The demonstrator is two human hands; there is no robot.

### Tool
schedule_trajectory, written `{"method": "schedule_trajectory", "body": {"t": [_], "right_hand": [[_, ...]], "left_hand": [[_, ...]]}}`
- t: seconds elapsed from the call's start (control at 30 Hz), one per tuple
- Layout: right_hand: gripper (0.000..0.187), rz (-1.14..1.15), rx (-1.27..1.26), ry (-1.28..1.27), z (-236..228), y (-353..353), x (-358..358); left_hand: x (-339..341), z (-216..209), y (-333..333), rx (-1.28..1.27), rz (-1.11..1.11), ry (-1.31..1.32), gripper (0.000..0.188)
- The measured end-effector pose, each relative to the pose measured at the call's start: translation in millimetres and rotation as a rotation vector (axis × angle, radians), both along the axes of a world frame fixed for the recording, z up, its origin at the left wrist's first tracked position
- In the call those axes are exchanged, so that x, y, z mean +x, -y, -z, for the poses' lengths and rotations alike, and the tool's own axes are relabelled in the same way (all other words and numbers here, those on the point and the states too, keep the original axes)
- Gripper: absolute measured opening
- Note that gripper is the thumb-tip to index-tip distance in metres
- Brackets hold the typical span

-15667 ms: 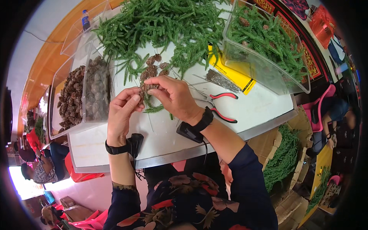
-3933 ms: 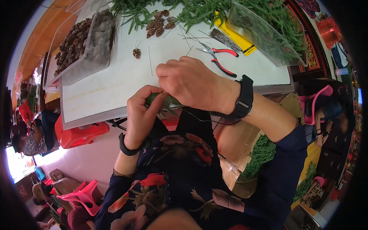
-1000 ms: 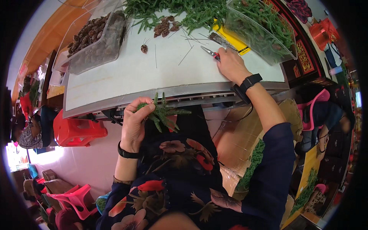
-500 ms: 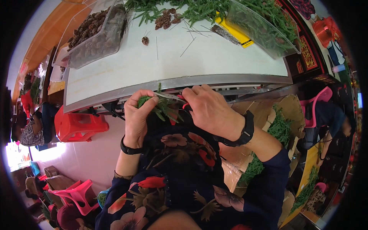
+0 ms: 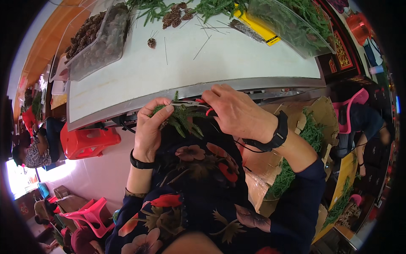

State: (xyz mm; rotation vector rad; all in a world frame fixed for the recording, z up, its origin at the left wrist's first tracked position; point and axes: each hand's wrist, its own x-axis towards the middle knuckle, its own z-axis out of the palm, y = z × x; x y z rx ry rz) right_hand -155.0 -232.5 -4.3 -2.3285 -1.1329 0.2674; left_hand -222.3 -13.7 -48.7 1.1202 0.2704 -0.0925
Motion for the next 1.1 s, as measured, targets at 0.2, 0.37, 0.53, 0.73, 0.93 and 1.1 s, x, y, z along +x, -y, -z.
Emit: {"method": "schedule_trajectory", "body": {"t": [0.2,0.37,0.53,0.73,0.93,1.1], "right_hand": [[0.029,0.006,-0.042,0.000,-1,0,19],[0.030,0.013,-0.058,0.018,0,-1,25],[0.031,0.003,-0.023,0.031,9,6,31],[0.037,-0.180,0.111,0.106,21,4,55],[0.040,-0.334,0.203,0.148,18,-3,72],[0.040,-0.428,0.245,0.224,8,-5,79]], "left_hand": [[18,-5,-2,-0.039,0.018,0.004,0.007],[24,-7,-6,0.003,0.030,0.011,0.008],[25,-4,-5,-0.030,0.124,0.003,0.009],[28,3,-12,-0.213,0.282,-0.128,0.011],[30,14,-16,-0.344,0.450,-0.174,0.027],[42,2,-16,-0.337,0.622,-0.107,0.030]]}}
